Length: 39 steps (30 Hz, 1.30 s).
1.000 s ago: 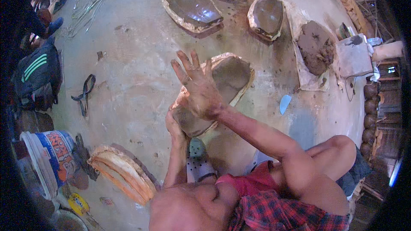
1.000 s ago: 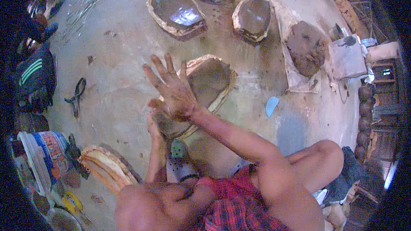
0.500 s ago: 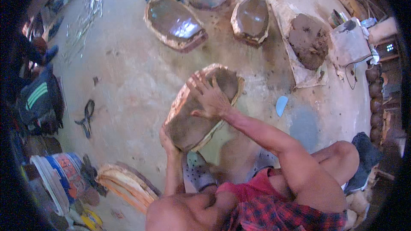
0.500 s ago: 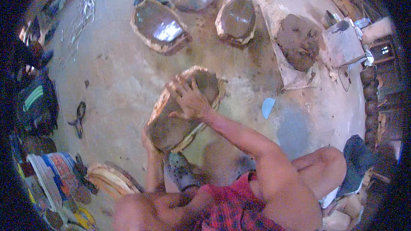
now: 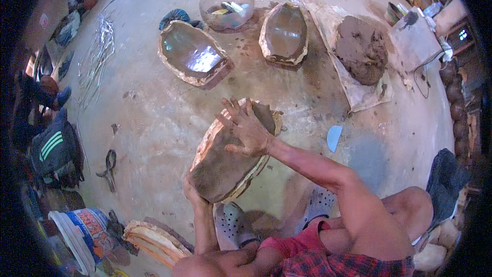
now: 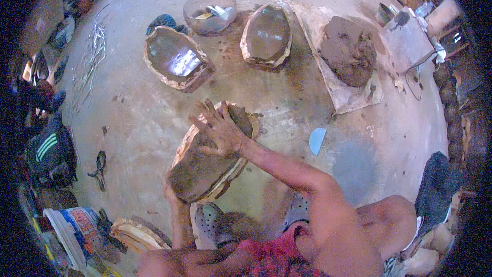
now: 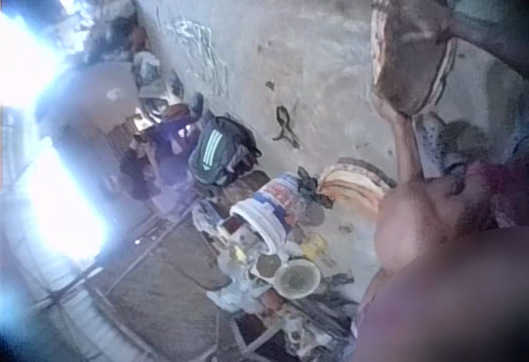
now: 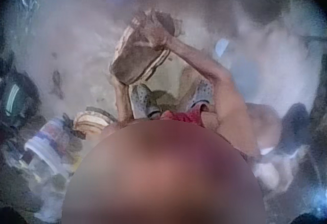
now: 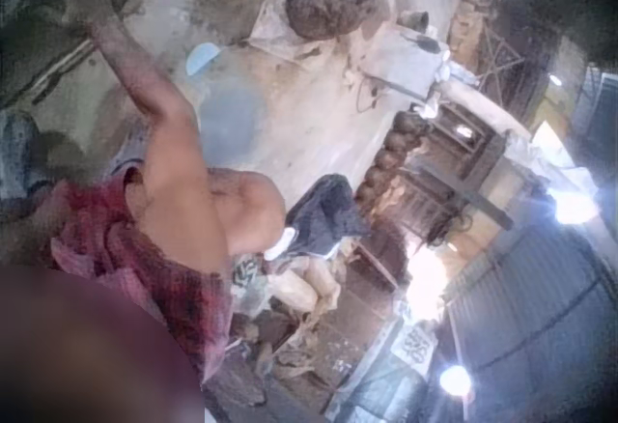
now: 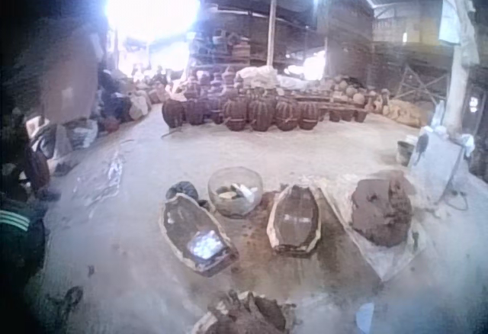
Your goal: The person kneads a lump of clay on the floor, then presses and smooths it into a wooden mold. They repeatedly adjust the clay within the mold using both hands to shape and compact it.
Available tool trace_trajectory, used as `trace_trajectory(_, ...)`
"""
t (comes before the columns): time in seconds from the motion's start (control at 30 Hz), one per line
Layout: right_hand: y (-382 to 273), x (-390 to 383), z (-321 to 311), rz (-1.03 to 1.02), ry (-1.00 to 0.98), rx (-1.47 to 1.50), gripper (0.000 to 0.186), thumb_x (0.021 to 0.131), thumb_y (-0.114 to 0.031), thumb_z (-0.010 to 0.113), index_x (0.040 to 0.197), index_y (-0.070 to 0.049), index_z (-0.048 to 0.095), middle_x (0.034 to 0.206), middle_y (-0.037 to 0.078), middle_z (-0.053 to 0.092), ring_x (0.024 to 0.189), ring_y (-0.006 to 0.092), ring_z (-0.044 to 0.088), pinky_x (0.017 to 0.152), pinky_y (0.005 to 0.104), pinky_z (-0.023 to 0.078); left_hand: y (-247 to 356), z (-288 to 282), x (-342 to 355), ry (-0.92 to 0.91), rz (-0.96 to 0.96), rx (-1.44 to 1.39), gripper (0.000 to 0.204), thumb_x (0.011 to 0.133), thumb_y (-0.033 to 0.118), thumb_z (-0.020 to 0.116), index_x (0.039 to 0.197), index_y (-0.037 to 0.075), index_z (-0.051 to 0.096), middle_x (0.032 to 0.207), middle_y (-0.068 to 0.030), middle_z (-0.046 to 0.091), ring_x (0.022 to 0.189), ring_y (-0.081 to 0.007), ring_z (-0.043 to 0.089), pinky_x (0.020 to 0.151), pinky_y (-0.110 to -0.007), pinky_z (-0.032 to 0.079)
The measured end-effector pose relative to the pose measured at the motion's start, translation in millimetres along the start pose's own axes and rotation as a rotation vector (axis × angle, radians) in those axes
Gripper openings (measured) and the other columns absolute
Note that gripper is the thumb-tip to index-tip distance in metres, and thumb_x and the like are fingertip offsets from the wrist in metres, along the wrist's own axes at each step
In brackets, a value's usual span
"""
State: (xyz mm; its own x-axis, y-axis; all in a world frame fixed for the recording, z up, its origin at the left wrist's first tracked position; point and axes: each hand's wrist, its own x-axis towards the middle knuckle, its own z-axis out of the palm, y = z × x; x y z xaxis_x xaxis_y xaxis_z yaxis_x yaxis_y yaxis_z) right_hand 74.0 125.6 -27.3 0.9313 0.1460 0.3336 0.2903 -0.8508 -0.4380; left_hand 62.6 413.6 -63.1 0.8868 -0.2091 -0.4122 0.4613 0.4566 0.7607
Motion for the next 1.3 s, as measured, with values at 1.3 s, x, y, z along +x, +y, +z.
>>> trace_trajectory(1.3, -87, -3, 45, 0.133, -0.025, 0.092, 0.093, 0.1, -0.08, 0.046, 0.172, -0.021, 0.035, 0.181, 0.023, 0.016, 0.164, 0.0542, 0.014, 0.121, 0.0837, 0.015, -15, -15, 5, 0.151, -0.162, -0.192, 0.046, 0.111, 0.028, 0.047, 0.145, -0.001, 0.058, 0.133, -0.0154, 0.071, 0.117, -0.0285, 0.072, 0.102, -0.043, 0.06)
